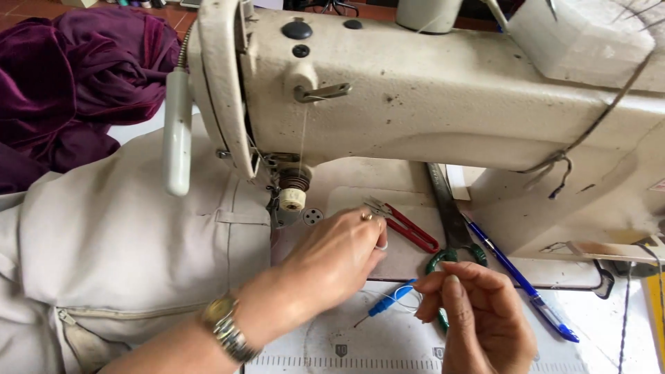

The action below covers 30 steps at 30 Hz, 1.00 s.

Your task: The person hand-sews a white button onto the cuff of a beige garment using a needle and thread. They repeatedly pass the needle through the buttonholes and fabric to secure it in place.

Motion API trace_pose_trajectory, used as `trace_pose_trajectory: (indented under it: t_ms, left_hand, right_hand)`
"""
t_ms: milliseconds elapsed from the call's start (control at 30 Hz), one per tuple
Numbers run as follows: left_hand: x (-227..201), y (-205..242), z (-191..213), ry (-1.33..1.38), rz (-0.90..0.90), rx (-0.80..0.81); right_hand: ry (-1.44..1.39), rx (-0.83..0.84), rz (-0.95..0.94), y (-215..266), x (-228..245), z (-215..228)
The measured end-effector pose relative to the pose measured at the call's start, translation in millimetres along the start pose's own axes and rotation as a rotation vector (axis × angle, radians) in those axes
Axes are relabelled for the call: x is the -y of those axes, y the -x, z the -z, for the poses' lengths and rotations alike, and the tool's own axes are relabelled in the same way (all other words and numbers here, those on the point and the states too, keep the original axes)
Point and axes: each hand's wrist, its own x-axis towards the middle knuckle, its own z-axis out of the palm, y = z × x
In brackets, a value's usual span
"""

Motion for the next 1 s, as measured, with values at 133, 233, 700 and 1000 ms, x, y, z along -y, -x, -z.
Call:
trace_pose_trajectory:
  t_ms: [133,233,700,1000]
  left_hand:
    - [-3.9,-22.1,-3.1,-0.095,0.076,0.098]
    - [4.8,-35.7,-10.4,-0.117,0.121,0.086]
    - [-3.3,41.7,24.4,0.404,0.094,-0.207]
    - [53.9,158.4,14.3,1.152,0.285,-0.526]
  right_hand:
    - [0.004,0.000,-0.032,0.5,3.9,0.4]
    - [-0.002,-0.006,-0.054,1.1,6.8,-0.7]
    - [0.128,0.014,-0.068,2.1,10.3,0.3]
    - [0.279,0.387,0.098,16.1,39.7,-46.8]
